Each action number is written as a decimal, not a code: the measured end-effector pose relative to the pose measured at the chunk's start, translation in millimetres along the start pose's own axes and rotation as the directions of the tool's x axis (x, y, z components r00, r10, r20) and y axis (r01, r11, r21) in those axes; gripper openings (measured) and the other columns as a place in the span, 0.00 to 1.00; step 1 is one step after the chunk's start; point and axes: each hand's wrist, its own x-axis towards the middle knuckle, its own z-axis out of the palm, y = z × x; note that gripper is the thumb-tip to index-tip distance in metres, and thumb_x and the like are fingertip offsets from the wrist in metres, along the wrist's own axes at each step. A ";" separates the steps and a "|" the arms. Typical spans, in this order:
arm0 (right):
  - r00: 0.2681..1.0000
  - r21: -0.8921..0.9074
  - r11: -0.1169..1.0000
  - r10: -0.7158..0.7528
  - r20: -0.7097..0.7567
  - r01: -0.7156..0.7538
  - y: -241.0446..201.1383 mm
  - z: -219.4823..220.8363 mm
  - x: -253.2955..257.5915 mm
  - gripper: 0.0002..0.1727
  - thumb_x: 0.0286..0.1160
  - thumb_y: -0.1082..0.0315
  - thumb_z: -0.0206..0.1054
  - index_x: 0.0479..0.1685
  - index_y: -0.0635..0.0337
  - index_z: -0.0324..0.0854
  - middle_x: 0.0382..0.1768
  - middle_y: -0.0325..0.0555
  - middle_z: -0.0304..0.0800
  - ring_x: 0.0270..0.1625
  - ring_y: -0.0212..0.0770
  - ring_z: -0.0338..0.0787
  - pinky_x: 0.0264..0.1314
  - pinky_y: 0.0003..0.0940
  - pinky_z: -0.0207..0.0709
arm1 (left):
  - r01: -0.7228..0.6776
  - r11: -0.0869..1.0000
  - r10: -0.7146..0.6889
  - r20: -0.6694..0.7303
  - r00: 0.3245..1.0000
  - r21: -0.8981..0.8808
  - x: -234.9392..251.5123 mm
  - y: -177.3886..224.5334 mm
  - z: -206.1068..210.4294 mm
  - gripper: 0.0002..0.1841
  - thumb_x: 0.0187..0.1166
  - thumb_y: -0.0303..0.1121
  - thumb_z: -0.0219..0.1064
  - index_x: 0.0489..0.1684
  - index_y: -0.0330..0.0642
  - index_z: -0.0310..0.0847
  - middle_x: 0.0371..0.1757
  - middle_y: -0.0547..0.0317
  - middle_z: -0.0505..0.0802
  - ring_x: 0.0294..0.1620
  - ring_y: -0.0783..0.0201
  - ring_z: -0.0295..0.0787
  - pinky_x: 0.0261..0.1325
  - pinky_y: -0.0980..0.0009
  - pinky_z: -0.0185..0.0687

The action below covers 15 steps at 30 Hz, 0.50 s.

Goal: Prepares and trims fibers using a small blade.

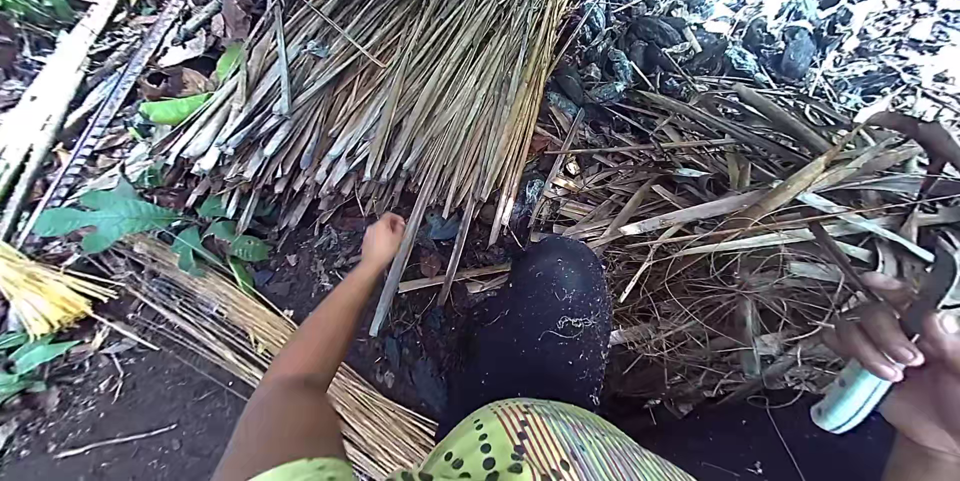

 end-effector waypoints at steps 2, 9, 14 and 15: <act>0.999 0.018 1.000 -0.002 -0.045 0.003 0.0 -0.6 -1.1 0.20 0.83 0.45 0.62 0.65 0.41 0.84 0.20 0.20 0.83 0.18 0.21 0.79 0.26 0.17 0.77 | 0.010 1.000 -0.010 -0.163 0.987 -0.001 41.2 7.3 -3.0 0.20 0.90 0.35 0.56 0.70 0.28 0.78 0.64 0.22 0.86 0.68 0.24 0.81 0.70 0.27 0.71; 0.957 -0.040 0.999 0.013 -0.291 -0.026 3.3 6.2 -10.7 0.18 0.88 0.51 0.54 0.62 0.46 0.84 0.17 0.20 0.78 0.15 0.21 0.74 0.23 0.16 0.74 | -0.155 0.974 0.186 -0.193 0.963 0.167 96.5 56.1 28.2 0.22 0.90 0.35 0.56 0.73 0.26 0.72 0.73 0.21 0.78 0.72 0.23 0.78 0.69 0.27 0.72; 0.946 -0.037 0.997 0.049 -0.321 -0.064 3.3 12.7 -6.6 0.17 0.85 0.51 0.57 0.61 0.46 0.82 0.16 0.20 0.76 0.15 0.21 0.74 0.23 0.16 0.74 | -0.033 0.993 0.033 -0.001 0.999 0.110 83.8 55.1 125.8 0.44 0.79 0.48 0.72 0.90 0.33 0.56 0.83 0.21 0.69 0.81 0.24 0.68 0.77 0.29 0.66; 0.945 -0.042 0.997 0.054 -0.323 -0.072 3.9 13.4 -5.8 0.17 0.86 0.51 0.56 0.61 0.47 0.81 0.16 0.20 0.75 0.15 0.21 0.74 0.23 0.17 0.75 | 0.000 0.994 -0.002 0.014 1.000 0.113 79.3 56.7 137.2 0.46 0.79 0.47 0.73 0.92 0.35 0.52 0.83 0.21 0.68 0.81 0.24 0.68 0.77 0.31 0.67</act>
